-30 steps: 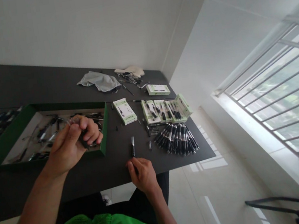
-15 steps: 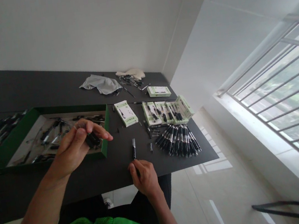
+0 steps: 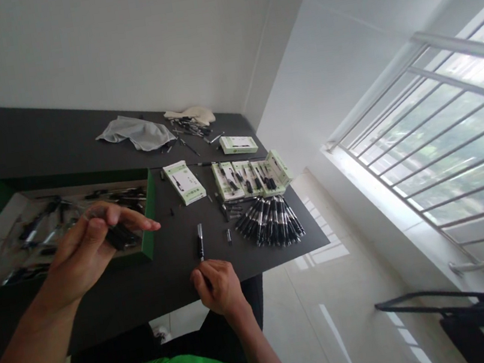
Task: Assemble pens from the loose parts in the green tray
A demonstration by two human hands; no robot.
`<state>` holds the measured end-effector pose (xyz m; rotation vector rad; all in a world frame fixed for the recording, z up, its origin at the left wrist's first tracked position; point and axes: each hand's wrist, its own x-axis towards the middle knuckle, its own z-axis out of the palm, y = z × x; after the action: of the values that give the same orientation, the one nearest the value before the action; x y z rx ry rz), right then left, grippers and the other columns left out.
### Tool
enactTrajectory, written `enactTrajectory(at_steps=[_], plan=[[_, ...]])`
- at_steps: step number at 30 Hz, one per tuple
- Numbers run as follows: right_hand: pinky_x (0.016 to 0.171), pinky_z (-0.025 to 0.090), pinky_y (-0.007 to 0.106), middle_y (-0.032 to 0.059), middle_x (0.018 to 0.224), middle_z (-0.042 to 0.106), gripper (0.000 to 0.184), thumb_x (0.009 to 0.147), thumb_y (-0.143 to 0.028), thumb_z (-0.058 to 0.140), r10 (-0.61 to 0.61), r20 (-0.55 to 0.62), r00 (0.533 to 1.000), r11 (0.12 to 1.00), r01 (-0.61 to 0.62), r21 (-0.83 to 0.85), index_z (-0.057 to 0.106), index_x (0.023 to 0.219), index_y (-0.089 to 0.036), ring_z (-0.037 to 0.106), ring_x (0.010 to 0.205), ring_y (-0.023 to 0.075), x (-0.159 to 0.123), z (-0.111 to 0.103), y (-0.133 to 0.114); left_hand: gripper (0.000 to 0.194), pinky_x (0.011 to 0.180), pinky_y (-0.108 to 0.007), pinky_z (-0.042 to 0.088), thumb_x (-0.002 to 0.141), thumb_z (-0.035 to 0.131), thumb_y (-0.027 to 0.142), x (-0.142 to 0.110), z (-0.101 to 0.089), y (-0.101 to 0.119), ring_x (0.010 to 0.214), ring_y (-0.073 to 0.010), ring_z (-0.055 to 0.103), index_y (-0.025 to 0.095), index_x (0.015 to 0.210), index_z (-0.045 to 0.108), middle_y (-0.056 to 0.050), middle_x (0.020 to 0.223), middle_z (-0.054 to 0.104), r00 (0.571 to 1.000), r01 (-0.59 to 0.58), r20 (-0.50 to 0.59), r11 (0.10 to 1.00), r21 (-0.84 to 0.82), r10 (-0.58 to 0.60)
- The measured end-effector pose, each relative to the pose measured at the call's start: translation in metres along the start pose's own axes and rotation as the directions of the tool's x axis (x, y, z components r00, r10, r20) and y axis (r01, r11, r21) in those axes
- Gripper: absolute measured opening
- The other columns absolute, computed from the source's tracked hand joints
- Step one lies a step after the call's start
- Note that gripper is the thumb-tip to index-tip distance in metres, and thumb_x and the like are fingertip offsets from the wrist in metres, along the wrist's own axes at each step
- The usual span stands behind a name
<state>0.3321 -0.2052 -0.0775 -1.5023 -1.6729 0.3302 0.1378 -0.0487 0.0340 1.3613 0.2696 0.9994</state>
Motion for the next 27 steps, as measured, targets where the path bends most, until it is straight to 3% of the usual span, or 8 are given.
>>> enactTrajectory(at_steps=[5,11,14,19,23,27], plan=[[0.073,0.05,0.029,0.0054,0.085,0.066,0.029,0.109,-0.025,0.044,0.104,-0.083,0.991,0.994,-0.105,-0.007,0.068,0.093,-0.022,0.065,0.08,0.0182,0.001,-0.012,-0.011,0.024,0.099,-0.04,0.06,0.107,0.056,0.042,-0.01,-0.016,0.003,0.106,-0.0265,0.079,0.021,0.098,0.06,-0.007,0.106,0.083,0.998,0.029,-0.049,0.999,0.042,-0.027],[0.073,0.051,0.031,0.0054,0.096,0.067,0.021,0.106,-0.022,0.049,0.18,-0.208,0.961,0.97,-0.209,-0.126,0.07,0.106,-0.024,0.064,0.08,0.0187,0.017,-0.053,-0.012,0.023,0.1,-0.039,0.06,0.107,0.056,0.041,-0.023,-0.042,0.009,0.11,-0.027,0.078,0.021,0.096,0.059,-0.008,0.107,0.084,0.994,0.051,-0.1,0.998,0.033,-0.048],[0.074,0.052,0.033,0.0057,0.097,0.07,0.023,0.106,-0.02,0.049,0.131,-0.196,0.972,0.974,-0.163,-0.156,0.071,0.105,-0.025,0.065,0.083,0.02,0.024,-0.072,-0.009,0.024,0.1,-0.038,0.06,0.106,0.059,0.042,-0.03,-0.053,0.012,0.109,-0.0267,0.078,0.021,0.093,0.06,-0.007,0.104,0.085,0.987,0.038,-0.156,0.999,-0.013,-0.04],[0.077,0.052,0.038,0.0065,0.091,0.07,0.028,0.103,-0.015,0.049,-0.063,-0.183,0.981,0.974,0.021,-0.224,0.074,0.094,-0.025,0.065,0.086,0.0228,0.034,-0.086,-0.004,0.026,0.099,-0.037,0.06,0.103,0.064,0.045,-0.037,-0.065,0.016,0.105,-0.0274,0.08,0.022,0.091,0.062,-0.005,0.099,0.085,0.977,0.037,-0.208,0.999,0.0,-0.036],[0.087,0.052,0.04,0.0081,0.098,0.071,0.024,0.103,-0.02,0.05,0.036,-0.287,0.957,0.915,-0.148,-0.377,0.073,0.099,-0.024,0.065,0.096,0.0253,0.064,-0.097,0.018,0.025,0.099,-0.038,0.06,0.104,0.062,0.044,-0.037,-0.068,0.016,0.106,-0.0273,0.08,0.023,0.092,0.061,-0.005,0.101,0.084,0.98,0.051,-0.193,0.999,0.011,-0.048],[0.096,0.05,0.042,0.011,0.105,0.072,0.027,0.1,-0.022,0.05,0.131,-0.242,0.961,0.854,-0.234,-0.465,0.076,0.105,-0.021,0.066,0.103,0.0278,0.105,-0.108,0.055,0.025,0.099,-0.04,0.06,0.105,0.059,0.044,-0.036,-0.063,0.014,0.107,-0.0283,0.079,0.023,0.093,0.061,-0.005,0.102,0.084,0.987,0.054,-0.15,0.998,0.018,-0.051]])
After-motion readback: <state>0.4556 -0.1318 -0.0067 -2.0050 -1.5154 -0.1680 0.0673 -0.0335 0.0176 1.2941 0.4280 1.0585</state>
